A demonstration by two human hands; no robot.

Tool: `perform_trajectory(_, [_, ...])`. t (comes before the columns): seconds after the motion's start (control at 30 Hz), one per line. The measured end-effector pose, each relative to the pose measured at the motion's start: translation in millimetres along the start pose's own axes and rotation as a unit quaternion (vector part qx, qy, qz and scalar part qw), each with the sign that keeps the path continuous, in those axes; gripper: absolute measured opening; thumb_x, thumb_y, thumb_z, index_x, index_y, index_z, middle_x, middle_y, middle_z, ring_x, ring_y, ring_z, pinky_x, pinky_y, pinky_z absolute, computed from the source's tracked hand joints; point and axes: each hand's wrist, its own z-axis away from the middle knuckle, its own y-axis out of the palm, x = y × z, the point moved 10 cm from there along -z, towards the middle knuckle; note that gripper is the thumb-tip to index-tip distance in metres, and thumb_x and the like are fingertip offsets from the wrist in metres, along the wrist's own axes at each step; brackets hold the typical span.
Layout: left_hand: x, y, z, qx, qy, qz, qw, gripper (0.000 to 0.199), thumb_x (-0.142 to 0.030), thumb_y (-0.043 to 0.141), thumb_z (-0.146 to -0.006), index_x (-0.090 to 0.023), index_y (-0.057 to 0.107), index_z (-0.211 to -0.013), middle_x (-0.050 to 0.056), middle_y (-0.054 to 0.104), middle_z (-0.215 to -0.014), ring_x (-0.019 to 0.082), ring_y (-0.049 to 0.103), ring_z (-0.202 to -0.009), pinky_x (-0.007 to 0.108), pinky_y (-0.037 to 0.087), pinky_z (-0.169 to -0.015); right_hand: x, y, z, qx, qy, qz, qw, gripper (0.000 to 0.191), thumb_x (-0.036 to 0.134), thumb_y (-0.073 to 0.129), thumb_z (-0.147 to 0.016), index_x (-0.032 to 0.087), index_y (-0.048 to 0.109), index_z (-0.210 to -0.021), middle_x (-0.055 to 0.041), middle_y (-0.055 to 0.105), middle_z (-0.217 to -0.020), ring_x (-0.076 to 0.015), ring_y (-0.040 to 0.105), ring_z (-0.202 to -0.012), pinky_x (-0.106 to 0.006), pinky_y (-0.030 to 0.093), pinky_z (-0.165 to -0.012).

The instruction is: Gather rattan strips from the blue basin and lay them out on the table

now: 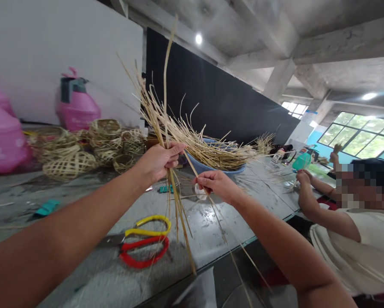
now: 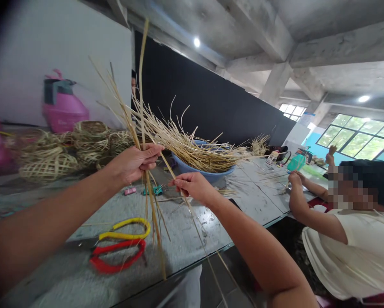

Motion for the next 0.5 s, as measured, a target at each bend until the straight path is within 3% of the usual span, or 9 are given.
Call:
perform_trajectory(0.13, [-1, 0.3, 0, -0.004, 0.008, -0.012, 1.000, 0.027, -0.006, 0.084, -0.084, -0.011, 0.068, -0.063, -0.002, 0.049, -0.056, 0.002, 0.025, -0.043, 0.016, 0.017, -0.040, 14, -5, 4, -0.011, -0.002, 0.145, 0.989, 0.022, 0.028, 0.066, -0.097, 0.014, 0.082, -0.097, -0.0010, 0.070, -0.076, -0.0103, 0.052, -0.062, -0.025, 0.037, -0.062])
perform_trajectory(0.27, [-9, 4.9, 5, -0.009, 0.017, -0.007, 1.000, 0.033, -0.005, 0.073, -0.095, -0.012, 0.066, -0.064, -0.001, 0.049, -0.057, 0.004, 0.021, -0.048, 0.016, 0.016, -0.042, 44, -25, 13, -0.059, -0.035, 0.342, 0.937, 0.024, 0.022, 0.062, -0.101, 0.017, 0.085, -0.098, -0.0034, 0.075, -0.084, -0.0148, 0.063, -0.076, -0.028, 0.044, -0.073])
perform_trajectory(0.4, [-23, -6.5, 10, -0.049, 0.027, 0.027, 0.998, 0.025, -0.008, 0.069, -0.100, -0.014, 0.069, -0.076, -0.001, 0.055, -0.066, 0.005, 0.020, -0.051, 0.015, 0.016, -0.043, 86, -62, 30, -0.145, -0.100, 0.524, 0.833, 0.028, 0.018, 0.058, -0.103, 0.021, 0.085, -0.095, -0.0074, 0.077, -0.094, -0.0201, 0.066, -0.092, -0.032, 0.048, -0.086])
perform_trajectory(0.5, [-28, -26.4, 17, -0.091, 0.020, 0.050, 0.994, 0.025, -0.018, 0.064, -0.106, -0.015, 0.069, -0.082, -0.002, 0.050, -0.065, 0.005, 0.021, -0.048, 0.016, 0.016, -0.041, 108, -100, 44, -0.240, -0.093, 0.631, 0.732, 0.033, 0.017, 0.052, -0.106, 0.021, 0.083, -0.095, -0.0092, 0.072, -0.096, -0.0207, 0.063, -0.090, -0.032, 0.046, -0.081])
